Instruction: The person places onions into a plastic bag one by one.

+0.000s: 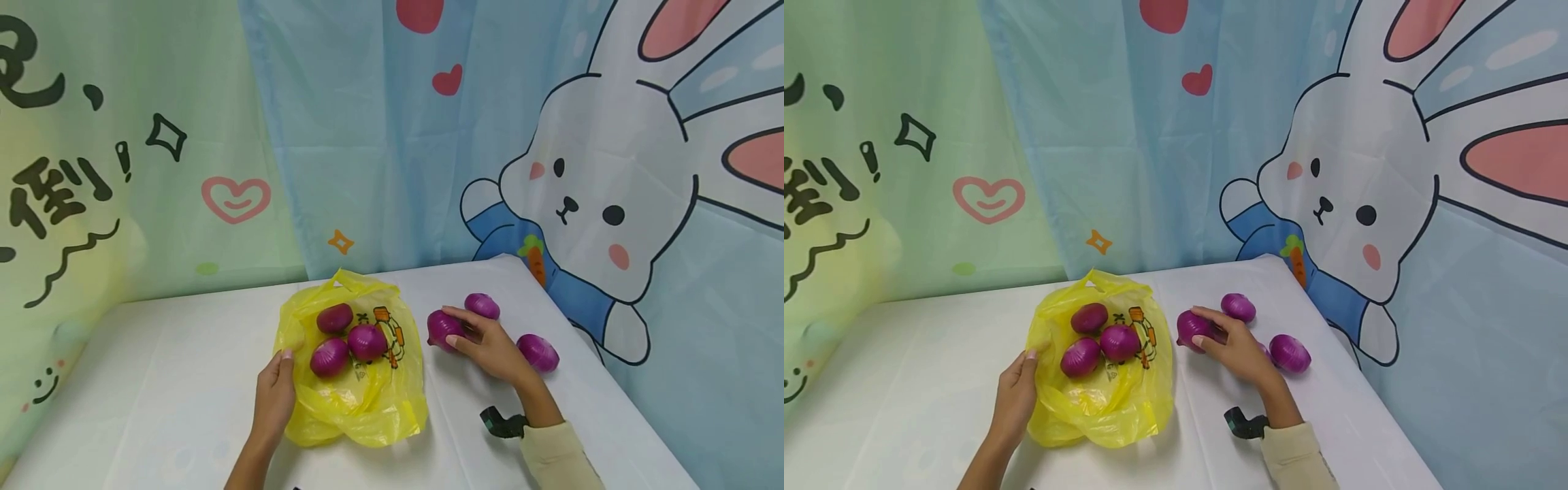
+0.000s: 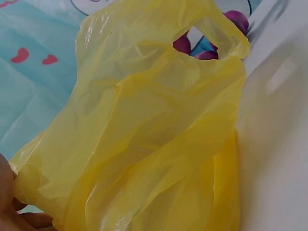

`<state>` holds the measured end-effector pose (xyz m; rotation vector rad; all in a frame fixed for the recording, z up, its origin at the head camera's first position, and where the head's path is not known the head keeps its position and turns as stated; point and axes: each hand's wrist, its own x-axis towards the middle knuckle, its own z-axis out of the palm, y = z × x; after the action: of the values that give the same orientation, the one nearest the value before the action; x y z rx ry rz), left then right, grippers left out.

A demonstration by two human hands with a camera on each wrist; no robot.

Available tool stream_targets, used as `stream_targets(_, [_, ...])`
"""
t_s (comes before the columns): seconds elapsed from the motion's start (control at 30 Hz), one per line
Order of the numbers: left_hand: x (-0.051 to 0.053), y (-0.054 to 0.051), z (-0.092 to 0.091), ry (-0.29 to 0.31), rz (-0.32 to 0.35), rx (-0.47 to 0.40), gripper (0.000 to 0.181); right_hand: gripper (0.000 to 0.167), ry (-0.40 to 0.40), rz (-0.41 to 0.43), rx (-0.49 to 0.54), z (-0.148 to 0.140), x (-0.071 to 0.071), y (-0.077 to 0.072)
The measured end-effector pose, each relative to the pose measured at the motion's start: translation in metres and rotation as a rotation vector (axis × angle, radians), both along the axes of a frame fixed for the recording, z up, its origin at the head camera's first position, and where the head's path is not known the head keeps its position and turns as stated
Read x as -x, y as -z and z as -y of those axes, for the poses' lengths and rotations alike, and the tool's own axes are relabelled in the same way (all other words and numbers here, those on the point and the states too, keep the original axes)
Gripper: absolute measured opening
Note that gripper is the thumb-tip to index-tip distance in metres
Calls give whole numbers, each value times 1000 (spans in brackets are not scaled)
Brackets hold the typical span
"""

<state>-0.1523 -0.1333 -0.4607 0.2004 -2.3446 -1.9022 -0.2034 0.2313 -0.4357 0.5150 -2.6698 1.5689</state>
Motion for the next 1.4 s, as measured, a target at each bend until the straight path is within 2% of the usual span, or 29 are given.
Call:
stream_targets(0.1, [0,-1,-1,-5,3,8,50,50,-11,11,11,9,-4,-15])
stream_targets(0.23, [0,-2,-2,-5,-4,8,50,49,-23,37,33,17,2,-18])
stream_targets(0.33, [1,-1,-3,-4,-12,8,50,49,-44,58,67,18,13,-6])
stream_targets(0.57, [0,-2,-3,-13,-3,20,51,49,-126,69,144,34,21,-14])
stream_targets(0.7, [0,-2,-4,-5,-9,14,51,49,-170,60,143,45,26,-17])
stream_targets(0.8, [0,-1,-4,-3,-10,11,51,49,-227,93,148,54,28,-19])
stream_targets(0.93, [0,0,-4,-9,-4,22,50,48,-311,124,144,68,33,-18])
stream_targets(1.13, [-1,-1,-5,-6,-9,35,50,44,-396,134,107,86,42,-15])
stream_targets(1.27, [-2,-1,-5,-3,-9,27,50,43,-437,144,95,96,46,-12])
stream_targets(1.4, [-2,0,-6,5,-15,14,50,43,-440,147,89,106,49,-8])
